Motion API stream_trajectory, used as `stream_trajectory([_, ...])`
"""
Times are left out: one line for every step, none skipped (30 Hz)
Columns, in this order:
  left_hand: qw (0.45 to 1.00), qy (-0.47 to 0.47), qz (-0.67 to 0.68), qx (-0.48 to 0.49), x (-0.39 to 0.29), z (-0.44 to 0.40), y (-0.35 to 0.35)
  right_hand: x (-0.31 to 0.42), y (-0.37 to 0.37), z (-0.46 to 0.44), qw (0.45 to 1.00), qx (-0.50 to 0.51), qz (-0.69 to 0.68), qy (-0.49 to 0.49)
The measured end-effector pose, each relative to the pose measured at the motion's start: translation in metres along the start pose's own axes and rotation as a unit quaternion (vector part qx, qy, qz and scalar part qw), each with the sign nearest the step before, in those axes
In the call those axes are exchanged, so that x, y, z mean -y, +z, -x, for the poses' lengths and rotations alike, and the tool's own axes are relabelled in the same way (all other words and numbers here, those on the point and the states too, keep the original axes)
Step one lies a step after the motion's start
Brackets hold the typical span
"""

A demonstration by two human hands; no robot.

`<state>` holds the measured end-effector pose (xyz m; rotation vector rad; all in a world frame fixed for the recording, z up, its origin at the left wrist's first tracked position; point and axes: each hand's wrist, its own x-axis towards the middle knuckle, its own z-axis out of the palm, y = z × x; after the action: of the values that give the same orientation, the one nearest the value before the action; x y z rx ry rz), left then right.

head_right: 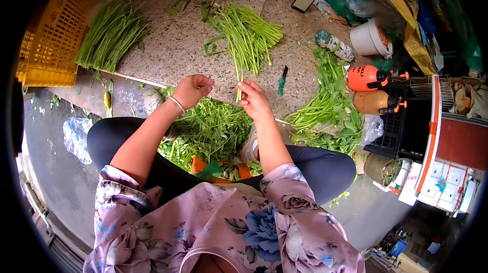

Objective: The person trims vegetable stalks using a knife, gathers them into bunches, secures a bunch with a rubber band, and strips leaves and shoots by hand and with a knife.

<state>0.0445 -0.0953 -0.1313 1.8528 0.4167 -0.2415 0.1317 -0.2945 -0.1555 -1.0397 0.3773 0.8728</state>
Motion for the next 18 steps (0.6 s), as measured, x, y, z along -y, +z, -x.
stream_trajectory([0.998,-0.031,0.052,0.012,0.004,-0.003,0.001,-0.001,0.004,0.003,1.0,0.009,-0.001,-0.002])
stream_trajectory([0.992,-0.064,0.106,0.023,0.007,-0.005,0.002,-0.002,0.008,0.005,1.0,0.011,0.0,0.001])
stream_trajectory([0.982,-0.102,0.152,0.052,-0.005,0.0,-0.003,-0.004,0.014,0.009,1.0,0.009,0.001,-0.011])
stream_trajectory([0.981,-0.108,0.151,0.051,-0.01,0.002,-0.004,-0.009,0.019,0.013,1.0,0.007,0.001,-0.023])
stream_trajectory([0.972,-0.127,0.192,0.055,-0.014,0.003,-0.005,-0.015,0.024,0.014,0.998,0.013,0.025,-0.048])
stream_trajectory([0.96,-0.146,0.233,0.058,-0.015,0.004,-0.005,-0.022,0.028,0.015,0.999,0.015,0.023,-0.044])
stream_trajectory([0.951,-0.147,0.266,0.055,-0.016,0.004,-0.003,-0.028,0.033,0.017,0.993,0.011,0.082,-0.082])
stream_trajectory([0.952,-0.149,0.263,0.052,-0.016,0.004,-0.002,-0.034,0.038,0.019,0.983,0.007,0.141,-0.119])
stream_trajectory([0.94,-0.142,0.307,0.041,-0.017,0.003,-0.002,-0.037,0.044,0.023,0.974,0.01,0.174,-0.142])
stream_trajectory([0.927,-0.134,0.35,0.031,-0.019,0.003,-0.002,-0.041,0.048,0.025,0.975,0.013,0.172,-0.142])
stream_trajectory([0.927,-0.13,0.35,0.021,-0.022,0.004,-0.001,-0.045,0.051,0.026,0.971,0.018,0.173,-0.164])
stream_trajectory([0.928,-0.13,0.349,0.02,-0.021,0.004,-0.003,-0.048,0.055,0.026,0.967,0.022,0.175,-0.186])
stream_trajectory([0.913,-0.117,0.389,0.028,-0.019,0.003,-0.003,-0.054,0.055,0.022,0.958,0.032,0.187,-0.214])
stream_trajectory([0.897,-0.105,0.429,0.035,-0.017,0.003,-0.003,-0.057,0.055,0.02,0.958,0.033,0.186,-0.214])
stream_trajectory([0.881,-0.11,0.458,0.03,-0.02,0.005,-0.003,-0.059,0.057,0.02,0.951,0.042,0.205,-0.227])
stream_trajectory([0.882,-0.11,0.458,0.03,-0.021,0.007,-0.003,-0.061,0.059,0.02,0.944,0.051,0.223,-0.239])
stream_trajectory([0.864,-0.109,0.492,0.022,-0.021,0.007,-0.004,-0.063,0.06,0.02,0.946,0.064,0.209,-0.24])
stream_trajectory([0.844,-0.108,0.525,0.014,-0.021,0.008,-0.004,-0.064,0.059,0.02,0.946,0.063,0.209,-0.24])
